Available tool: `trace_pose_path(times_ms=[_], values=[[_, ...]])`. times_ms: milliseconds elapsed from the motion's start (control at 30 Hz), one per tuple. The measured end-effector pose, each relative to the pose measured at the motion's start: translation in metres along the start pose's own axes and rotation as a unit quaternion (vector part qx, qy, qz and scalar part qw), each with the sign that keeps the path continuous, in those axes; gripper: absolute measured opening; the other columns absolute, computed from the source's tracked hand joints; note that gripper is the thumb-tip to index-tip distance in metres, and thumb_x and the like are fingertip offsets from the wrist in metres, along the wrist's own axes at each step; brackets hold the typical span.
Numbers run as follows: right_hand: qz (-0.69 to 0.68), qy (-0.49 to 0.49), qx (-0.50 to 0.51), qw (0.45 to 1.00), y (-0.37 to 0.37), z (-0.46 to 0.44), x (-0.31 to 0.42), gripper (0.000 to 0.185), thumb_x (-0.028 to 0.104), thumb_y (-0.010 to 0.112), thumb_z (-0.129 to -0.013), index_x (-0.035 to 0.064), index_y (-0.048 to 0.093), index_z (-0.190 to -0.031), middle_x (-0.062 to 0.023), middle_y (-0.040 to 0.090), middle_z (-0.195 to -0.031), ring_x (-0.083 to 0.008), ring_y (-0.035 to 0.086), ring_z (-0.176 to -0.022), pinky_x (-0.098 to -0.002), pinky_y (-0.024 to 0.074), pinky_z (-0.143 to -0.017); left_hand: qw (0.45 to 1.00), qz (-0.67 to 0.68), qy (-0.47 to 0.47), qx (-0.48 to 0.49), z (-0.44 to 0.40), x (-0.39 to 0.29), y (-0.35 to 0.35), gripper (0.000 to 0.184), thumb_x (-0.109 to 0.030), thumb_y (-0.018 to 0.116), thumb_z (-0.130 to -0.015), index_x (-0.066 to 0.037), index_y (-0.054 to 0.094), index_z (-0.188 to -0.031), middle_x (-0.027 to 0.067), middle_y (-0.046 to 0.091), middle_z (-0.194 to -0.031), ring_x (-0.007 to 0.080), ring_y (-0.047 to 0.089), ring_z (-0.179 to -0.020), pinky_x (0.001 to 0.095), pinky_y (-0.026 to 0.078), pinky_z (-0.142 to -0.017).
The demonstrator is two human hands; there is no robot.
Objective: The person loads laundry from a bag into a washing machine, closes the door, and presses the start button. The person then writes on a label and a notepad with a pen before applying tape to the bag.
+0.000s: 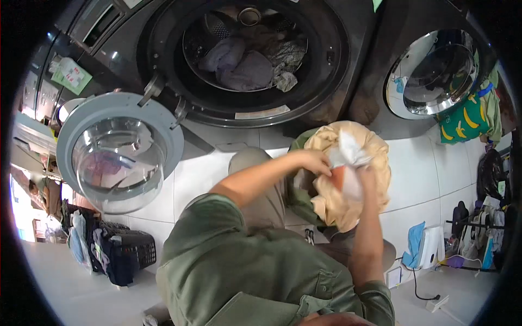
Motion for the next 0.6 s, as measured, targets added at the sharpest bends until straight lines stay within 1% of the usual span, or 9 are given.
trace_pose_path(times_ms=[33, 100, 167, 200, 233, 267, 333, 367, 600], values=[[0.022, 0.008, 0.053, 0.998, 0.006, 0.034, 0.033, 0.047, 0.031, 0.058, -0.067, 0.0006, 0.054, -0.103, -0.0260, 0.059, -0.084, -0.0394, 0.058, -0.081, -0.0443, 0.0450, -0.069, 0.985, 0.171, -0.006, 0.000, 0.011, 0.016, -0.029, 0.038, -0.029, 0.061, -0.075, -0.004, 0.059, -0.102, 0.0042, 0.063, -0.089, 0.0146, 0.059, -0.083, 0.0264, 0.045, -0.072], [0.145, -0.040, -0.069, 0.986, 0.026, 0.060, 0.058, 0.048, 0.027, 0.062, -0.064, 0.0047, 0.053, -0.105, -0.0230, 0.060, -0.079, -0.0378, 0.058, -0.076, -0.0451, 0.0451, -0.066, 0.954, 0.259, -0.075, -0.133, 0.045, 0.049, -0.125, 0.024, -0.023, 0.061, -0.074, -0.007, 0.063, -0.092, 0.0043, 0.064, -0.084, 0.0105, 0.060, -0.070, 0.0237, 0.044, -0.058], [0.143, -0.056, -0.060, 0.986, 0.042, 0.059, 0.056, 0.049, 0.027, 0.063, -0.063, 0.0064, 0.052, -0.106, -0.0221, 0.060, -0.077, -0.0375, 0.058, -0.074, -0.0456, 0.0449, -0.064, 0.893, 0.253, -0.066, -0.366, 0.064, 0.107, -0.229, 0.034, -0.023, 0.066, -0.069, -0.003, 0.060, -0.096, 0.0068, 0.063, -0.087, 0.0153, 0.060, -0.068, 0.0244, 0.045, -0.057], [0.145, -0.073, -0.048, 0.986, 0.050, 0.057, 0.057, 0.050, 0.026, 0.064, -0.062, 0.0080, 0.052, -0.108, -0.0212, 0.060, -0.074, -0.0372, 0.058, -0.072, -0.0460, 0.0447, -0.063, 0.823, 0.073, -0.087, -0.556, 0.076, 0.152, -0.282, 0.056, -0.025, 0.072, -0.061, -0.003, 0.053, -0.110, 0.0115, 0.060, -0.099, 0.0199, 0.061, -0.076, 0.0275, 0.048, -0.064], [0.145, -0.070, -0.050, 0.986, 0.050, 0.053, 0.056, 0.050, 0.026, 0.064, -0.062, 0.0080, 0.052, -0.108, -0.0212, 0.060, -0.074, -0.0372, 0.058, -0.072, -0.0460, 0.0447, -0.063, 0.803, 0.012, -0.237, -0.547, 0.083, 0.162, -0.310, 0.083, -0.032, 0.077, -0.054, -0.006, 0.041, -0.124, 0.0175, 0.048, -0.119, 0.0246, 0.054, -0.099, 0.0327, 0.046, -0.079], [0.133, -0.061, -0.031, 0.989, 0.047, 0.047, 0.054, 0.049, 0.026, 0.064, -0.062, 0.0085, 0.053, -0.107, -0.0209, 0.060, -0.075, -0.0369, 0.058, -0.073, -0.0454, 0.0450, -0.063, 0.806, 0.012, -0.232, -0.545, 0.074, 0.159, -0.329, 0.083, -0.032, 0.077, -0.054, -0.006, 0.041, -0.124, 0.0175, 0.048, -0.119, 0.0246, 0.054, -0.099, 0.0327, 0.046, -0.079], [0.117, -0.047, -0.026, 0.992, 0.036, 0.038, 0.056, 0.047, 0.026, 0.064, -0.062, 0.0090, 0.054, -0.105, -0.0205, 0.060, -0.075, -0.0366, 0.058, -0.073, -0.0449, 0.0453, -0.064, 0.769, -0.245, -0.401, -0.433, 0.049, 0.158, -0.365, 0.105, -0.046, 0.073, -0.056, -0.012, 0.013, -0.135, 0.0186, 0.036, -0.131, 0.0294, 0.037, -0.120, 0.0448, 0.036, -0.092], [0.069, -0.052, -0.016, 0.996, 0.031, 0.036, 0.061, 0.044, 0.027, 0.064, -0.063, 0.0089, 0.056, -0.102, -0.0197, 0.061, -0.078, -0.0364, 0.058, -0.077, -0.0428, 0.0457, -0.066, 0.781, -0.265, -0.420, -0.378, 0.031, 0.177, -0.381, 0.110, -0.045, 0.073, -0.058, -0.016, 0.002, -0.137, 0.0157, 0.025, -0.137, 0.0307, 0.028, -0.125, 0.0504, 0.031, -0.095], [0.075, 0.013, 0.011, 0.997, 0.049, 0.016, 0.028, 0.049, 0.034, 0.063, -0.066, 0.0086, 0.057, -0.107, -0.0202, 0.062, -0.087, -0.0316, 0.060, -0.086, -0.0356, 0.0462, -0.071, 0.847, -0.251, -0.387, -0.266, -0.060, 0.301, -0.364, 0.097, -0.045, 0.069, -0.062, -0.016, 0.015, -0.136, 0.0145, 0.033, -0.134, 0.0295, 0.036, -0.121, 0.0473, 0.035, -0.092]])
Point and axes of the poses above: each hand's wrist, its own z-axis away from the middle knuckle, its own y-axis out of the palm, x = y × z, the point moved 9 cm from there along -z, towards the middle knuckle
